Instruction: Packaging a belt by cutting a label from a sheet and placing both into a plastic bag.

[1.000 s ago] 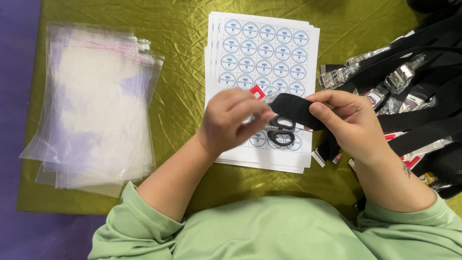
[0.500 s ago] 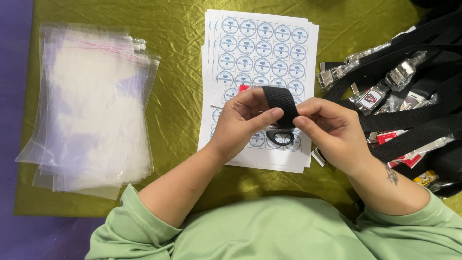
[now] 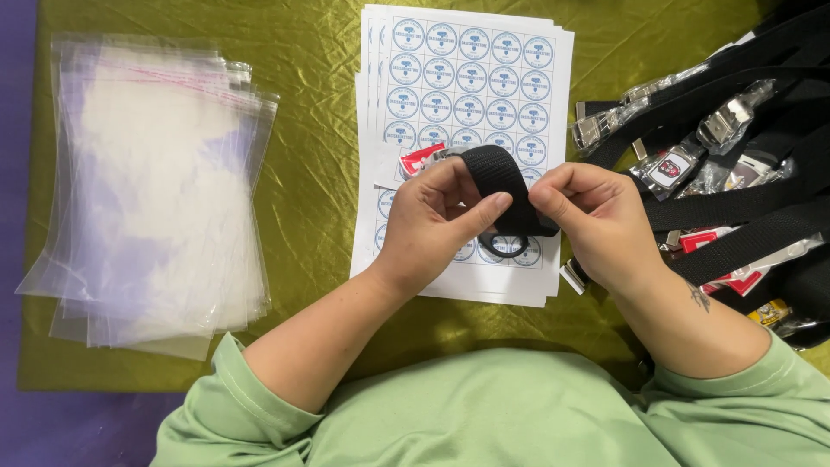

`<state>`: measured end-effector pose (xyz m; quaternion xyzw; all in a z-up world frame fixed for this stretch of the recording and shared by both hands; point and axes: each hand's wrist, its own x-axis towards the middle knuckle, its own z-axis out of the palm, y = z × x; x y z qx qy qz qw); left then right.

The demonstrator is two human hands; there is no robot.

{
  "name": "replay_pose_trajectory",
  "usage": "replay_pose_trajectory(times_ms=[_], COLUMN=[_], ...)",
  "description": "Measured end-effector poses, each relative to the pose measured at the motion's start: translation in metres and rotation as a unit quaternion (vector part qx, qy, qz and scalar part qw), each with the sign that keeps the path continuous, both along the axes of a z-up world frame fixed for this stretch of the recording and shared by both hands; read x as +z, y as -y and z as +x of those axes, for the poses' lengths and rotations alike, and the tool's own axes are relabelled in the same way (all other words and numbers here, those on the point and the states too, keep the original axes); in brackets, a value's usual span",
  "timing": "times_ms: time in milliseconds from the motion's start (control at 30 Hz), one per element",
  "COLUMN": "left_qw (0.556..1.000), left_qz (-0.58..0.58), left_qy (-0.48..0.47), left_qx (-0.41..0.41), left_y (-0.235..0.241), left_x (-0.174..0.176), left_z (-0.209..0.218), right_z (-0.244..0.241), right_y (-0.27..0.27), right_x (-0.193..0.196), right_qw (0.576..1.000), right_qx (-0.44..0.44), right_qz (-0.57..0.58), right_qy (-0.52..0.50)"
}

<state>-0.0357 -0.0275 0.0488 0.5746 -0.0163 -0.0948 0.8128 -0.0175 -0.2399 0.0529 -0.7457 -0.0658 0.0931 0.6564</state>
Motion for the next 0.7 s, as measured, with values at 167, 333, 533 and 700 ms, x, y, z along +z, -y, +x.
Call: replay_pose_trajectory(times_ms=[167,333,533,700], left_qw=[1.000,0.999,0.996,0.992], left_qz=[0.004,0.008,-0.004,-0.028], left_qy=[-0.004,0.006,0.046,0.065], left_qx=[0.008,0.031,0.078,0.105], left_y=[-0.003,-0.003,-0.009,-0.014], left_x=[-0.001,0.001,0.003,0.003], left_z=[0.002,0.002,0.006,0.011], right_z=[-0.001,0.000,-0.010,-0.013], right_y=[-0.007,-0.007,-0.005,-0.012], right_x=[0.010,0.011,0.028,0.040], right_qw=[0.999,0.999,0.992,0.939], right_qx=[-0.015,-0.029,-0.038,0.029], right_qz=[0.027,0.031,-0.056,-0.158], right_qy=[-0.006,0.005,0.110,0.303])
